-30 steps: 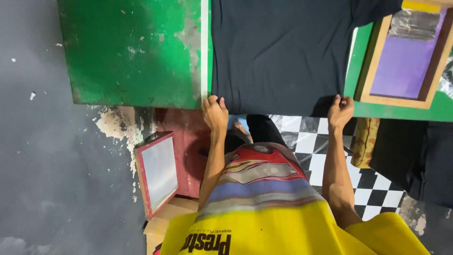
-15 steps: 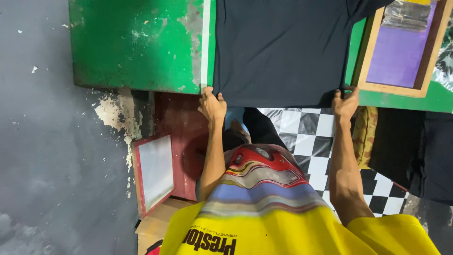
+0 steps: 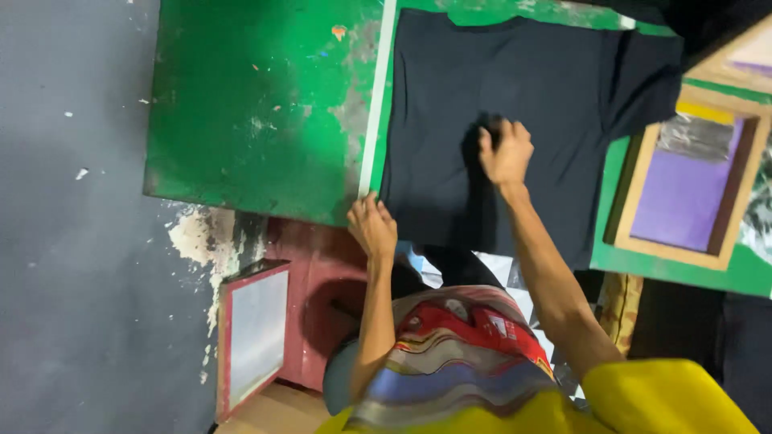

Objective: The person unfolds a black t-shirt and lays it flat on a green workbench. They place a wooden screen printing frame over the shirt and use a squeegee to apply purple ink, moving the tool back and forth to transfer the design. After printing, the person removes the frame and folds the t-shirt.

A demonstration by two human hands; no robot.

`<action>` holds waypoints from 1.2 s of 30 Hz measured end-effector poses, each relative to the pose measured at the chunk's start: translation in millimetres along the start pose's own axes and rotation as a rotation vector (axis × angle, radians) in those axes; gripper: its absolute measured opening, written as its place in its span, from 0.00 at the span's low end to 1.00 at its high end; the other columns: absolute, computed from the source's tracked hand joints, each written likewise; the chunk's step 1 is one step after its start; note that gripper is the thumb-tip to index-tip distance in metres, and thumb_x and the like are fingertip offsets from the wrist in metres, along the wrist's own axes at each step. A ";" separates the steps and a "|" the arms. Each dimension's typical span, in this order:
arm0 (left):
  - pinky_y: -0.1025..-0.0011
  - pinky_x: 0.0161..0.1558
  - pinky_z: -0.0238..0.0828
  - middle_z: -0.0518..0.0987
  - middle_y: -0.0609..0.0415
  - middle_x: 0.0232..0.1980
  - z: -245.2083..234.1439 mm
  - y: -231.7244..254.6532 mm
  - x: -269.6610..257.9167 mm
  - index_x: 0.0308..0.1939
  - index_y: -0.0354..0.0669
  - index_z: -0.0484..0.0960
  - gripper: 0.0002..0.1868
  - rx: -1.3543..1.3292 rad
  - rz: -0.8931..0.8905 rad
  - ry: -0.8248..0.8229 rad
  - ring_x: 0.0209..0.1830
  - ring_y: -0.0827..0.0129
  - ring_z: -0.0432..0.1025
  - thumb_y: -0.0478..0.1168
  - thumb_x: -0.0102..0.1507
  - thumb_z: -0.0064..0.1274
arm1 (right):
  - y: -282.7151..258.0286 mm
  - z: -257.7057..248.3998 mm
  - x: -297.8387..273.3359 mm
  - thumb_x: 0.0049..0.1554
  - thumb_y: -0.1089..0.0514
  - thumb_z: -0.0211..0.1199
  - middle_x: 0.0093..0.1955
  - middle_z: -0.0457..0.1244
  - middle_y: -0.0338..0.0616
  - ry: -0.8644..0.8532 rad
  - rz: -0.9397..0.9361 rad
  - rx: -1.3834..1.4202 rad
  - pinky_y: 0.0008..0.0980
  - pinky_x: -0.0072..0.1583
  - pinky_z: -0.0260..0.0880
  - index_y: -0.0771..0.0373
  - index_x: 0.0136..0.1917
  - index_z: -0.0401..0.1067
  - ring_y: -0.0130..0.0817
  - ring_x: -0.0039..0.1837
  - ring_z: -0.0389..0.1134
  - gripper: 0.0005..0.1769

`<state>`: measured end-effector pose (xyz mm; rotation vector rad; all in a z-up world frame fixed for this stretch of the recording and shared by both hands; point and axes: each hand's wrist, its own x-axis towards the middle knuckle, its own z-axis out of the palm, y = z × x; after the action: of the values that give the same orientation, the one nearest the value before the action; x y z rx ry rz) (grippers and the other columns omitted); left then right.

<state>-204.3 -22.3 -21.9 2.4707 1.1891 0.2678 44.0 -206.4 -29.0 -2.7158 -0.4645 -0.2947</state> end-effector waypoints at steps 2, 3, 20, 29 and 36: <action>0.50 0.60 0.65 0.71 0.49 0.63 4.9 28.5 36.8 0.61 0.49 0.74 0.15 -0.149 0.190 0.027 0.65 0.49 0.65 0.40 0.70 0.43 | -37.9 21.3 31.2 0.64 0.42 0.62 0.57 0.61 0.50 -0.004 -0.112 0.092 0.53 0.59 0.67 0.58 0.59 0.70 0.55 0.63 0.63 0.20; 0.49 0.71 0.59 0.69 0.42 0.72 6.4 41.2 50.1 0.68 0.40 0.70 0.19 -0.302 0.392 0.059 0.73 0.45 0.63 0.35 0.72 0.39 | -55.6 30.2 40.7 0.68 0.40 0.55 0.70 0.59 0.56 0.003 -0.214 0.186 0.55 0.70 0.57 0.61 0.69 0.67 0.58 0.74 0.56 0.27; 0.54 0.76 0.58 0.67 0.44 0.76 43.2 115.9 168.9 0.73 0.38 0.64 0.21 -0.495 0.584 -0.035 0.79 0.48 0.60 0.35 0.75 0.36 | -93.0 42.4 99.6 0.67 0.31 0.44 0.85 0.41 0.45 -0.332 -0.177 0.039 0.72 0.75 0.31 0.43 0.81 0.57 0.54 0.84 0.34 0.34; 0.55 0.81 0.44 0.53 0.54 0.84 79.7 137.4 216.0 0.81 0.48 0.53 0.37 0.021 0.566 -0.133 0.85 0.68 0.49 0.62 0.73 0.37 | -106.0 67.5 117.8 0.72 0.36 0.38 0.87 0.34 0.43 -0.361 -0.177 -0.126 0.68 0.78 0.32 0.36 0.85 0.47 0.53 0.86 0.31 0.31; 0.50 0.80 0.37 0.55 0.59 0.83 78.6 147.3 228.1 0.80 0.52 0.58 0.39 0.192 0.509 -0.064 0.83 0.75 0.49 0.68 0.72 0.41 | -104.1 72.3 129.9 0.71 0.35 0.42 0.86 0.37 0.44 -0.300 -0.202 -0.140 0.67 0.78 0.34 0.35 0.85 0.50 0.52 0.85 0.33 0.31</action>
<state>68.2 52.3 -30.4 2.8970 0.5640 0.2151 137.1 -50.6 -27.4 -2.8648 -0.8344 0.0335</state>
